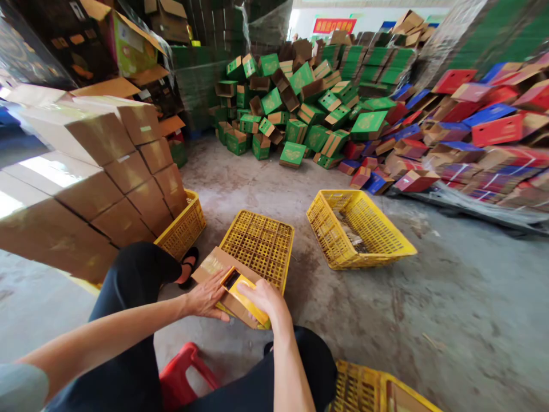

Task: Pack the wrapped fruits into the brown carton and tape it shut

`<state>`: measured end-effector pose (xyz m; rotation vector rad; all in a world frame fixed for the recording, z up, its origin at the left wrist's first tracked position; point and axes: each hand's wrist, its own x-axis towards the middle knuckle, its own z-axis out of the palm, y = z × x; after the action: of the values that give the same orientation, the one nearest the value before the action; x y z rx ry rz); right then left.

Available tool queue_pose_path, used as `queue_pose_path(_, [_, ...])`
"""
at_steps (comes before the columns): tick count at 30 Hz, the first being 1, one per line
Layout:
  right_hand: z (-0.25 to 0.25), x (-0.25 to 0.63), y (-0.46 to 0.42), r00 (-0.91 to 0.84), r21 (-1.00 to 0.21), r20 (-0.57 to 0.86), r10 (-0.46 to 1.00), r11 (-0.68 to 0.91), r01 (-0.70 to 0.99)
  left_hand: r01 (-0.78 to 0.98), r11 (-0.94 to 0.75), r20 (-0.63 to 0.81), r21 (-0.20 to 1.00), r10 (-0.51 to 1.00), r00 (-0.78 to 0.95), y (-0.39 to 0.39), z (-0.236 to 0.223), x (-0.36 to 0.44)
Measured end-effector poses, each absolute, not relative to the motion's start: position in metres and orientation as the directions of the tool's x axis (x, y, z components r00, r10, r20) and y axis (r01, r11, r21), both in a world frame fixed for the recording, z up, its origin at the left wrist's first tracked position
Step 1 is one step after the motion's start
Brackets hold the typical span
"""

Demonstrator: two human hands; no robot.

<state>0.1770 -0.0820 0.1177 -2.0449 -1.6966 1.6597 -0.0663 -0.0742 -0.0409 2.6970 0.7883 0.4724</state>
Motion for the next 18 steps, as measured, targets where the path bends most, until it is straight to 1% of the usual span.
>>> queue_pose_path(3, [0.119,0.184,-0.086,-0.153,-0.58,-0.699,0.698,-0.429,0.692,0.485,-0.794,0.198,0.366,0.575,0.794,-0.073,-0.035,-0.066])
queue_pose_path(6, [0.122,0.195,-0.092,-0.168,-0.614,-0.69,0.704,-0.446,0.651,0.498,-0.79,0.169,0.359,0.58,0.797,-0.072,-0.029,-0.065])
queue_pose_path(12, [0.128,0.199,-0.098,-0.14,-0.628,-0.681,0.719,-0.475,0.616,0.531,-0.77,0.158,0.354,0.609,0.778,-0.076,-0.025,-0.06])
queue_pose_path(18, [0.125,0.198,-0.097,-0.107,-0.599,-0.705,0.702,-0.507,0.62,0.446,-0.831,0.203,0.332,0.525,0.826,-0.086,-0.031,-0.048])
